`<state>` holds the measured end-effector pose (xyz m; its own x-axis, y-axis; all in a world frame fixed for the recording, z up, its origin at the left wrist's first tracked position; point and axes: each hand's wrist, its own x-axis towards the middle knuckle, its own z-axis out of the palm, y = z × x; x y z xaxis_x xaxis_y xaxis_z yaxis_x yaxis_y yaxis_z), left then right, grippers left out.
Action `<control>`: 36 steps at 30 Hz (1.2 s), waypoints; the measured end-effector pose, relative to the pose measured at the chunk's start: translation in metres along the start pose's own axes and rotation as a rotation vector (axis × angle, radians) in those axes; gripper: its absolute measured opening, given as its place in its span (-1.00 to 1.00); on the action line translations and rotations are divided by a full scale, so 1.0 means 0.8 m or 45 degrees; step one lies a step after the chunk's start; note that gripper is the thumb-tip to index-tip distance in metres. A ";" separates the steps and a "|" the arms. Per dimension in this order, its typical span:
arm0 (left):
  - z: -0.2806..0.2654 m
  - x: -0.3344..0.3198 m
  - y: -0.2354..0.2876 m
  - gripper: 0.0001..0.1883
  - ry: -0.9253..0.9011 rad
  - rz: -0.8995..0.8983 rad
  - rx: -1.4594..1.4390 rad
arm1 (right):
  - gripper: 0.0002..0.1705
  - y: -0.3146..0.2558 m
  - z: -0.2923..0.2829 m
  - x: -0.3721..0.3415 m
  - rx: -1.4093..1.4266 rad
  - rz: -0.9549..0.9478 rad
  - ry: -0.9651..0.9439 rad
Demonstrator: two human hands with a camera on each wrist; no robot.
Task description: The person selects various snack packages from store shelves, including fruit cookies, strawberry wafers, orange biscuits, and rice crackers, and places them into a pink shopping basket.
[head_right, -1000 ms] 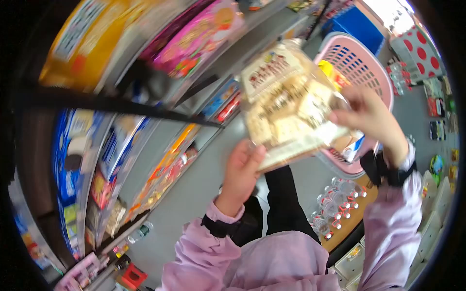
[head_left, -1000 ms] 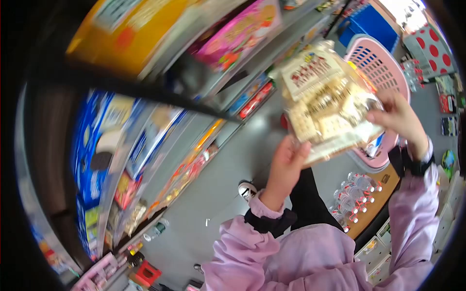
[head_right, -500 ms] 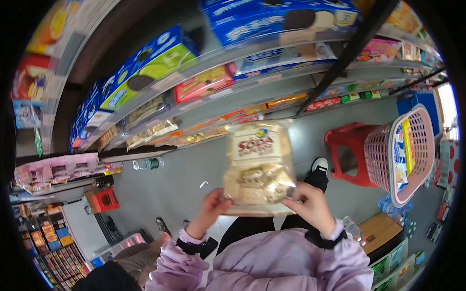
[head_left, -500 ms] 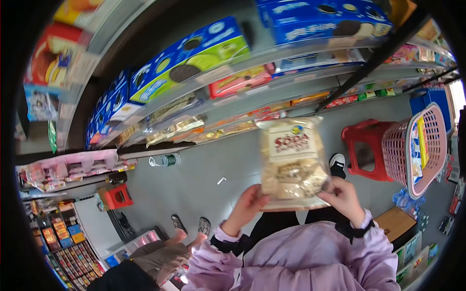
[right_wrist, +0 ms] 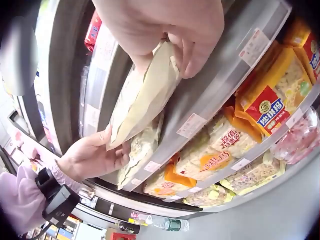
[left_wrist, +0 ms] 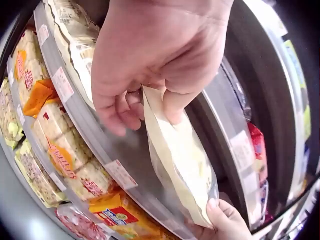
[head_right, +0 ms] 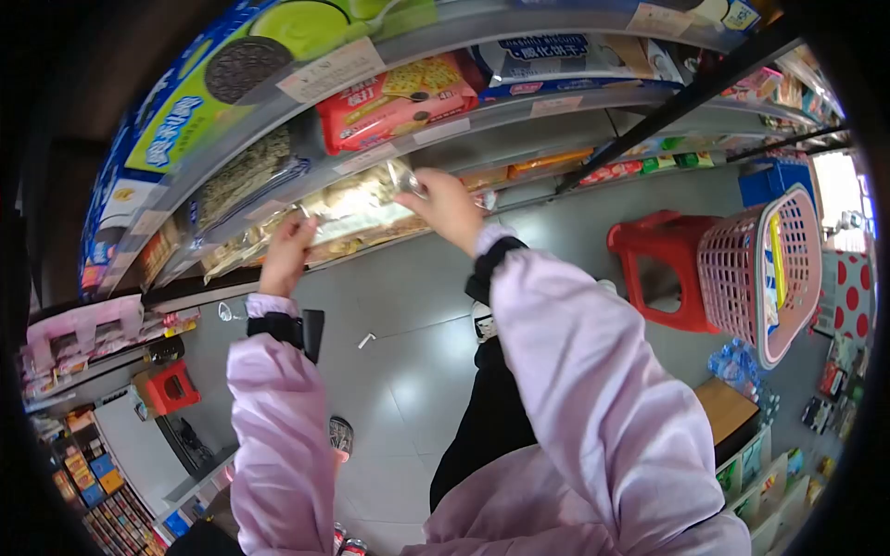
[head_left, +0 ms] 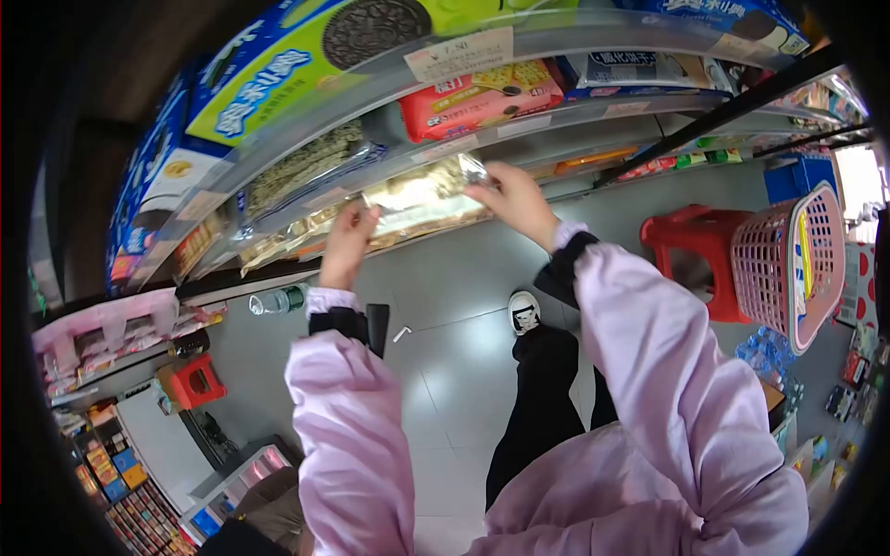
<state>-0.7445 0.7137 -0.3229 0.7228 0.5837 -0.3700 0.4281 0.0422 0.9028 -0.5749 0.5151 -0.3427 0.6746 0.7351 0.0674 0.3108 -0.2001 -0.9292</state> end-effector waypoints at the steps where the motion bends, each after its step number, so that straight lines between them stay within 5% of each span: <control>1: -0.006 0.014 -0.003 -0.70 0.002 0.025 -0.088 | -0.65 0.004 0.010 0.014 -0.013 -0.020 0.009; 4: -0.022 0.047 -0.014 -0.73 0.149 -0.103 0.285 | -0.68 0.013 0.033 0.046 -0.362 -0.024 -0.015; 7: -0.012 0.062 -0.027 -0.74 0.268 0.376 0.517 | -0.72 0.025 0.059 0.063 -0.642 -0.090 0.151; 11: 0.009 0.049 -0.007 -0.74 0.238 0.242 1.140 | -0.76 0.032 0.066 0.072 -0.802 -0.070 0.117; 14: 0.006 0.060 -0.033 -0.75 0.228 0.401 1.082 | -0.76 0.013 0.042 0.061 -0.646 0.151 -0.247; 17: 0.007 0.057 -0.052 -0.67 0.202 0.562 1.100 | -0.67 -0.010 0.008 0.028 -0.472 0.171 -0.169; 19: 0.029 0.039 -0.047 -0.55 0.518 0.558 1.074 | -0.59 0.005 0.007 -0.003 -0.292 0.076 0.078; 21: 0.039 0.017 -0.053 -0.47 0.687 0.375 1.246 | -0.55 -0.007 -0.034 -0.046 -0.097 0.150 -0.073; 23: 0.085 -0.029 -0.029 -0.50 0.653 0.469 1.115 | -0.52 -0.007 -0.084 -0.095 -0.021 0.035 -0.177; 25: 0.124 -0.067 -0.036 -0.56 0.514 0.666 1.158 | -0.54 0.004 -0.130 -0.148 0.011 0.080 -0.391; 27: 0.189 -0.114 -0.014 -0.60 0.048 0.325 0.737 | -0.61 0.013 -0.178 -0.204 0.028 0.104 -0.316; 29: 0.260 -0.146 0.028 -0.61 -0.406 0.102 0.755 | -0.65 -0.012 -0.260 -0.238 0.084 0.311 -0.421; 31: 0.322 -0.159 0.046 -0.62 -0.743 0.217 0.657 | -0.67 -0.009 -0.322 -0.272 0.100 0.281 -0.336; 36: 0.481 -0.161 0.142 -0.60 -0.958 0.292 0.585 | -0.70 -0.048 -0.520 -0.304 0.116 0.360 -0.122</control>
<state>-0.5802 0.3309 -0.2573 0.9111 -0.1518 -0.3833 0.2880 -0.4309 0.8552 -0.4721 0.0748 -0.1724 0.6581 0.7173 -0.2290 0.0554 -0.3495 -0.9353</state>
